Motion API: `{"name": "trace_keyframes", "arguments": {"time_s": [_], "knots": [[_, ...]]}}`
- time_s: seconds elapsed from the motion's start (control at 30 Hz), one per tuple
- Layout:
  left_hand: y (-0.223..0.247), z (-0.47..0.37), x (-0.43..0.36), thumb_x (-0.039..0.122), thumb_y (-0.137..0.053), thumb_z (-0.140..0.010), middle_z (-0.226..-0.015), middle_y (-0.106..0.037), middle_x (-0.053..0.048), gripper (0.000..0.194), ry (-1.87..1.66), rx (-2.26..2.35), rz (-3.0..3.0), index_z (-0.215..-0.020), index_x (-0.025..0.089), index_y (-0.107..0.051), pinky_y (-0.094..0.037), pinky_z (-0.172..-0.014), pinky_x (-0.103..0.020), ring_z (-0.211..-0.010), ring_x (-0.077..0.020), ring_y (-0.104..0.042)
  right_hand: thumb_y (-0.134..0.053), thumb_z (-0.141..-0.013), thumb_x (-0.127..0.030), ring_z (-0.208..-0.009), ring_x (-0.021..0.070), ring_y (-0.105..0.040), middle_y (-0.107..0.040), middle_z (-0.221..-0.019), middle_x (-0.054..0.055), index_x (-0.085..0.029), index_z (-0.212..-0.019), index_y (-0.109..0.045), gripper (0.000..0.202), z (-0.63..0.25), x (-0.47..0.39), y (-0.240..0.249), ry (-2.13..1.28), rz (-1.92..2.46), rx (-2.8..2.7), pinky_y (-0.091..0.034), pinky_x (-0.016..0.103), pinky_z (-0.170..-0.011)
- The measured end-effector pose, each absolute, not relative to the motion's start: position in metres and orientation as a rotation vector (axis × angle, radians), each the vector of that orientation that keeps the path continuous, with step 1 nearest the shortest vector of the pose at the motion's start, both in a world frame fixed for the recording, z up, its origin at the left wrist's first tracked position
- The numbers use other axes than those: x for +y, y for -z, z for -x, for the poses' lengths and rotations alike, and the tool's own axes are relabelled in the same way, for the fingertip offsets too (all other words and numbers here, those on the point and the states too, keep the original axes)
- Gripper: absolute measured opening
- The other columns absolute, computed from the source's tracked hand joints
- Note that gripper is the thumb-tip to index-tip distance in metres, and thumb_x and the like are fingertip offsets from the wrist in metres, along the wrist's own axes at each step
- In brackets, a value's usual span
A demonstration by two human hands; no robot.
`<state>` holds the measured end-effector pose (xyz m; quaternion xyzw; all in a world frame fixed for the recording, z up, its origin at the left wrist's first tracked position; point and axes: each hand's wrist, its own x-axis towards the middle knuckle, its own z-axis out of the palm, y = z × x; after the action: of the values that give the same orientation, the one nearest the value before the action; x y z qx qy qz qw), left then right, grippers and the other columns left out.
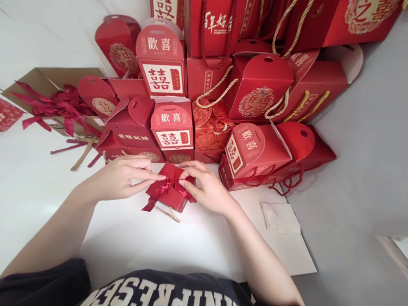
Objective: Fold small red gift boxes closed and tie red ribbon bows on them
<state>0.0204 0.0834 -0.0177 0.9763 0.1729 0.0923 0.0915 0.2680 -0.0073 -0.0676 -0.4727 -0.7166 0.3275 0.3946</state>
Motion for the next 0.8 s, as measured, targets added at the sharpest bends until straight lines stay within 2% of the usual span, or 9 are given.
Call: {"name": "trace_keyframes", "arguments": {"time_s": [0.1, 0.23, 0.33, 0.43, 0.57, 0.7, 0.8], "knots": [[0.021, -0.025, 0.082, 0.023, -0.052, -0.095, -0.081, -0.06, -0.002, 0.027, -0.293, 0.478, -2.97, -0.113, 0.027, -0.071, -0.044, -0.07, -0.027, -0.081, -0.0155, -0.057, -0.056, -0.093, -0.027, -0.12, 0.0233, -0.057, -0.058, -0.131, 0.007, -0.023, -0.088, -0.062, 0.009, -0.267, -0.008, 0.066, -0.879, 1.161, -1.781, -0.04, 0.042, -0.105], [0.023, -0.028, 0.081, 0.013, -0.053, -0.093, -0.079, -0.059, -0.003, 0.023, -0.431, 0.528, -3.102, -0.098, 0.023, -0.072, -0.043, -0.071, -0.029, -0.08, -0.0169, -0.055, -0.056, -0.094, -0.03, -0.122, 0.0223, -0.056, -0.058, -0.131, 0.006, -0.022, -0.083, -0.061, 0.015, -0.265, -0.007, 0.066, -0.963, 1.132, -1.728, -0.038, 0.042, -0.108], [0.024, -0.03, 0.08, 0.017, -0.051, -0.094, -0.084, -0.06, -0.004, 0.018, -0.455, 0.542, -3.099, -0.094, 0.021, -0.069, -0.044, -0.073, -0.031, -0.082, -0.018, -0.054, -0.058, -0.093, -0.032, -0.124, 0.0219, -0.054, -0.058, -0.132, 0.007, -0.021, -0.078, -0.06, 0.018, -0.265, -0.005, 0.069, -0.971, 1.137, -1.684, -0.036, 0.042, -0.11], [0.027, -0.034, 0.082, 0.024, -0.049, -0.096, -0.093, -0.059, -0.006, 0.018, -0.418, 0.536, -2.923, -0.089, 0.018, -0.065, -0.044, -0.079, -0.031, -0.087, -0.0182, -0.053, -0.062, -0.091, -0.033, -0.128, 0.0225, -0.052, -0.056, -0.135, 0.007, -0.021, -0.078, -0.062, 0.017, -0.267, -0.003, 0.074, -0.947, 1.148, -1.664, -0.033, 0.042, -0.112], [0.039, -0.04, 0.088, 0.026, -0.046, -0.097, -0.091, -0.054, -0.006, 0.026, -0.412, 0.557, -2.602, -0.078, 0.016, -0.061, -0.043, -0.08, -0.031, -0.087, -0.0169, -0.051, -0.055, -0.095, -0.035, -0.129, 0.0215, -0.052, -0.055, -0.139, 0.007, -0.022, -0.082, -0.066, 0.022, -0.269, -0.001, 0.081, -1.024, 1.128, -1.634, -0.035, 0.041, -0.111], [0.048, -0.039, 0.096, 0.033, -0.062, -0.088, -0.09, -0.05, -0.004, 0.022, -0.383, 0.51, -2.371, -0.075, 0.017, -0.06, -0.044, -0.083, -0.029, -0.087, -0.0157, -0.051, -0.053, -0.096, -0.038, -0.126, 0.0215, -0.055, -0.057, -0.134, 0.008, -0.02, -0.077, -0.064, 0.028, -0.268, 0.001, 0.086, -1.094, 1.101, -1.569, -0.037, 0.04, -0.109], [0.052, -0.038, 0.098, 0.034, -0.062, -0.087, -0.089, -0.047, -0.003, 0.024, -0.393, 0.515, -2.245, -0.07, 0.017, -0.062, -0.045, -0.084, -0.029, -0.086, -0.0147, -0.051, -0.059, -0.092, -0.039, -0.128, 0.0224, -0.053, -0.057, -0.134, 0.008, -0.02, -0.076, -0.064, 0.026, -0.267, 0.002, 0.086, -1.12, 1.093, -1.586, -0.036, 0.04, -0.11]]}}
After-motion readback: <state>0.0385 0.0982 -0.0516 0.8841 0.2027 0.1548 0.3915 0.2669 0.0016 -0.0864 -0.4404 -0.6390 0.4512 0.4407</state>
